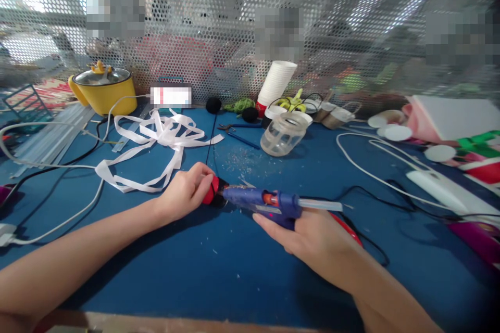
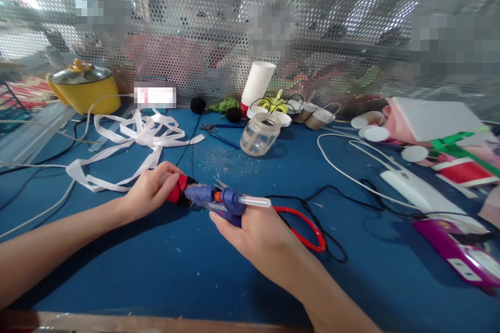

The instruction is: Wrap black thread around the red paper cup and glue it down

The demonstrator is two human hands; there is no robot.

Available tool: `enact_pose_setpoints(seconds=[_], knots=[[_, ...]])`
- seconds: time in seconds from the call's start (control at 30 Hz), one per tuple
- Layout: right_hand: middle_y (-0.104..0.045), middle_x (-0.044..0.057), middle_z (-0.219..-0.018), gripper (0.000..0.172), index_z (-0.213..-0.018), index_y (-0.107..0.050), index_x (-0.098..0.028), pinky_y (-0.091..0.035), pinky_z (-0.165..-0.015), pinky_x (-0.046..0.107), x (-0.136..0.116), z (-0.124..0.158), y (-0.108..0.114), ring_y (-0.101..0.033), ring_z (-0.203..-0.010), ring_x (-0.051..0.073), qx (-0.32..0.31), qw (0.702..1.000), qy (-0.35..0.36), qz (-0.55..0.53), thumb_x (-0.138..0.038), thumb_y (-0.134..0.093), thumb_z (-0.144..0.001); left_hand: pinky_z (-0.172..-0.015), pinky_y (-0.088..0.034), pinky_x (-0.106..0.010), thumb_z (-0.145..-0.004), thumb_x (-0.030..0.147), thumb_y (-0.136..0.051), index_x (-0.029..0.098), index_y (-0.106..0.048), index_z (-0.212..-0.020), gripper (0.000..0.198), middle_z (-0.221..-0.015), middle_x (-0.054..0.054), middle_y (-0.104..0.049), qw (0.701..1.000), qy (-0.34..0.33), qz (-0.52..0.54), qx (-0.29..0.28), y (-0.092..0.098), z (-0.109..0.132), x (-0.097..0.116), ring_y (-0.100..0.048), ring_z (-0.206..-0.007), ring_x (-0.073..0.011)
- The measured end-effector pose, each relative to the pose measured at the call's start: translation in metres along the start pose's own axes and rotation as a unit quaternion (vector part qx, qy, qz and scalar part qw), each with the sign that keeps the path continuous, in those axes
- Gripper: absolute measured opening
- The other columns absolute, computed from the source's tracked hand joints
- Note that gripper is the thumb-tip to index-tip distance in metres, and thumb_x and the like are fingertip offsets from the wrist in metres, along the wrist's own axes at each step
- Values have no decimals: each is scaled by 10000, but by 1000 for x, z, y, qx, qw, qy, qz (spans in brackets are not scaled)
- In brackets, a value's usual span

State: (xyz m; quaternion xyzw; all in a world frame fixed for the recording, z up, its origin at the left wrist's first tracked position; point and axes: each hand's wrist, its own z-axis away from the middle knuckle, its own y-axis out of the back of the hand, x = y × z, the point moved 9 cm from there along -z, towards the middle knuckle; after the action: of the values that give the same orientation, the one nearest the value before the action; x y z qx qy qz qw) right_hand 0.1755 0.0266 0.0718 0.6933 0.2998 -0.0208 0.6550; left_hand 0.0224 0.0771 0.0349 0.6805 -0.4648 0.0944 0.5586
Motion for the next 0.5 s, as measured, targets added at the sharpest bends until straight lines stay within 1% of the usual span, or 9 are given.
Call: enact_pose_setpoints(seconds=[0.07, 0.17, 0.27, 0.33, 0.4, 0.5], knots=[[-497, -13, -403, 217, -772, -677, -244, -416, -477, 288, 0, -4, 2, -535, -456, 185, 6, 1000, -10, -10, -366, -498, -767, -486, -389, -207, -878, 247, -372, 156, -525, -905, 180, -576, 10, -601, 1000, -11, -3, -1, 0, 0, 2, -527, -473, -108], [-516, -17, -397, 235, -677, -633, -233, -431, -460, 276, 5, -8, 2, -556, -451, 180, 1, 998, -56, -38, -375, -488, -795, -465, -375, -196, -879, 228, -365, 154, -517, -919, 173, -574, 14, -612, 999, -39, -7, -6, 0, 1, 7, -522, -446, -96], [-472, -38, -339, 275, -555, -545, -227, -425, -417, 251, 14, -9, -2, -501, -352, 143, -24, 987, -134, -88, -368, -511, -788, -456, -369, -191, -878, 210, -357, 151, -508, -920, 167, -582, 12, -620, 998, -64, -11, -4, 0, 1, 11, -528, -442, -92], [-463, -41, -327, 318, -499, -486, -226, -418, -396, 235, 18, -8, -6, -471, -318, 123, -40, 978, -170, -113, -369, -519, -782, -450, -365, -187, -878, 205, -354, 150, -506, -916, 166, -566, 19, -605, 997, -72, -12, -2, 0, 1, 12, -524, -435, -89], [-473, -34, -334, 351, -469, -444, -226, -418, -395, 225, 20, -8, -9, -472, -323, 117, -48, 974, -185, -124, -377, -525, -776, -452, -367, -186, -879, 203, -354, 149, -505, -918, 165, -562, 21, -596, 997, -75, -14, -1, 0, 2, 13, -529, -440, -91], [-486, -27, -345, 366, -463, -428, -222, -417, -403, 223, 23, -9, -10, -480, -337, 116, -49, 973, -187, -127, -388, -521, -777, -470, -379, -189, -878, 206, -359, 153, -507, -920, 163, -581, 13, -608, 997, -74, -19, 1, 1, 2, 13, -549, -467, -97]])
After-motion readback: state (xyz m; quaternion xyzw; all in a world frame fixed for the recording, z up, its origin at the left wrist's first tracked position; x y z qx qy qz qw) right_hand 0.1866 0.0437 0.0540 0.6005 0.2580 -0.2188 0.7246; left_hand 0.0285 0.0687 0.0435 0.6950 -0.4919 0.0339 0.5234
